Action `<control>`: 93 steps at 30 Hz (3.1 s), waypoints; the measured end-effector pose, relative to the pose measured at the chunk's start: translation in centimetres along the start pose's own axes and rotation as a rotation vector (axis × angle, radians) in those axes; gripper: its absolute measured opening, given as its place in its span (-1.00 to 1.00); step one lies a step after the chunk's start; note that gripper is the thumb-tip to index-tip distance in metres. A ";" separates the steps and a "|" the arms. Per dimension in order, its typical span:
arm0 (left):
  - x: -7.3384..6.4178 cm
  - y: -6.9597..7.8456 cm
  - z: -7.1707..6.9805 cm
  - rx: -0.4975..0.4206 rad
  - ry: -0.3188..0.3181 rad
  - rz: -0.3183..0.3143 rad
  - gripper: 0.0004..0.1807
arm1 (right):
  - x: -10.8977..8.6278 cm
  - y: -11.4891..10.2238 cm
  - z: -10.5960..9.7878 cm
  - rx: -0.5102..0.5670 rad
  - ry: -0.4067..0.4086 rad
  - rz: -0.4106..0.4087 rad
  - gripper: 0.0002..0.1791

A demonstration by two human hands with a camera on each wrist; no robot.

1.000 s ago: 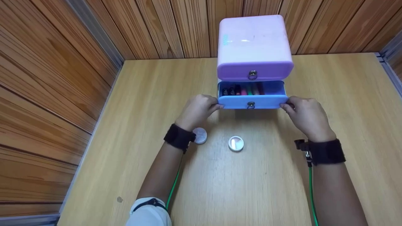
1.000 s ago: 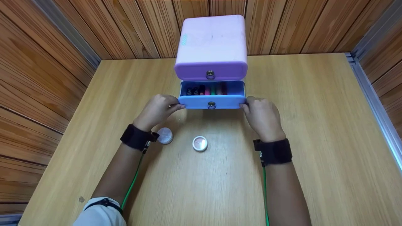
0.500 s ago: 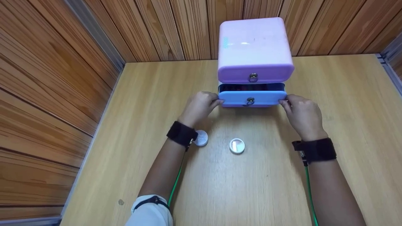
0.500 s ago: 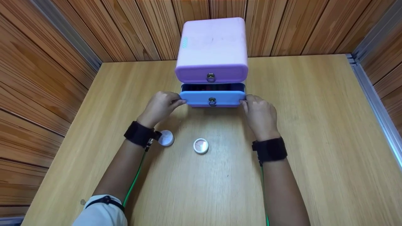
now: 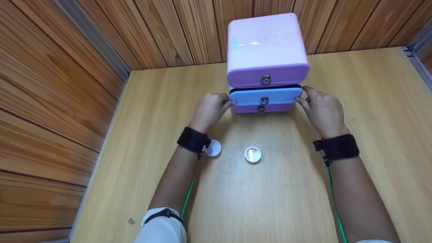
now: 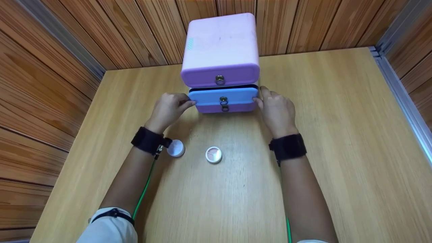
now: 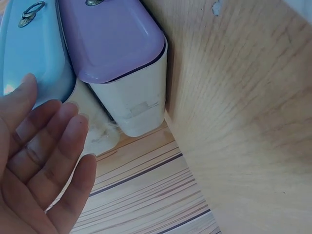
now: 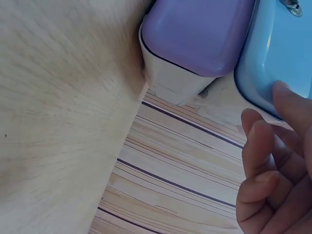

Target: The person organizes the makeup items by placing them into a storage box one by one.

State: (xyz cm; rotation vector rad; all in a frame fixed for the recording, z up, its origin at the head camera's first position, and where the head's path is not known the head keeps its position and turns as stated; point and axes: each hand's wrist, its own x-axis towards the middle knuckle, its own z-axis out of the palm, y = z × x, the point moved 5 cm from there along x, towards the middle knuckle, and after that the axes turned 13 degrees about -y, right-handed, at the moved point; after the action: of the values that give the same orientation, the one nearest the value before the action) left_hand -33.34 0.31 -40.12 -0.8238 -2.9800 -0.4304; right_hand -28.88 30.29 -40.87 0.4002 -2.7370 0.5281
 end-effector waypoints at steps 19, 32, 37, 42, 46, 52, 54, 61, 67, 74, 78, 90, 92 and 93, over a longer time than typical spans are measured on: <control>-1.2 -2.0 -0.4 -0.025 0.013 -0.046 -0.64 | 1.7 -1.8 1.2 0.049 -0.053 0.005 -0.69; -1.6 -3.4 -0.1 -0.099 -0.034 -0.108 -0.67 | 1.1 -3.1 2.5 0.028 -0.005 0.002 -0.73; -2.4 -4.2 -0.6 -0.094 -0.011 -0.151 -0.68 | 0.5 -5.9 5.0 0.063 -0.141 -0.125 -0.77; -2.7 -4.2 -0.6 -0.087 -0.015 -0.147 -0.65 | 0.4 -7.8 7.9 0.107 -0.384 -0.169 -0.73; -2.7 -3.8 -0.8 -0.075 0.001 -0.127 -0.69 | 0.4 -8.7 9.4 0.091 -0.474 -0.196 -0.66; -2.7 -2.7 -1.4 -0.076 0.107 -0.038 -0.65 | 0.5 -8.1 10.0 0.031 -0.510 -0.167 -0.55; -2.8 -2.4 -1.4 -0.088 0.131 -0.002 -0.64 | 0.4 -7.6 10.0 0.022 -0.511 -0.161 -0.55; -4.0 -3.1 -1.8 -0.081 0.135 -0.031 -0.69 | 0.7 -6.0 9.6 0.044 -0.541 -0.122 -0.57; -4.3 -4.0 -1.5 -0.122 0.066 -0.090 -0.71 | 0.3 -4.6 8.4 0.065 -0.519 -0.025 -0.65; -3.9 -4.0 -0.6 -0.179 -0.002 -0.084 -0.70 | -0.6 -5.0 7.9 0.064 -0.485 -0.030 -0.79; -3.1 -3.1 -0.3 -0.158 -0.010 -0.050 -0.69 | -1.2 -5.5 7.8 0.044 -0.482 -0.057 -0.83; 0.9 1.0 -0.4 -0.126 -0.033 0.066 -0.62 | -4.0 -6.8 6.8 0.014 -0.447 -0.125 -0.92; 1.2 0.7 -0.5 -0.127 -0.030 0.052 -0.60 | -4.3 -7.4 7.0 0.014 -0.443 -0.133 -0.92; 1.3 0.5 -0.5 -0.125 -0.024 0.045 -0.60 | -4.4 -7.7 7.1 0.015 -0.443 -0.135 -0.92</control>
State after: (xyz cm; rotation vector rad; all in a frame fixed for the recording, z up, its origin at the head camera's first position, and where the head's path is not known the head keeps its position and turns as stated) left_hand -34.18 1.25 -39.36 -0.9107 -2.9752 -0.6143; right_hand -24.19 21.56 -46.31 0.7818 -3.0926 0.4707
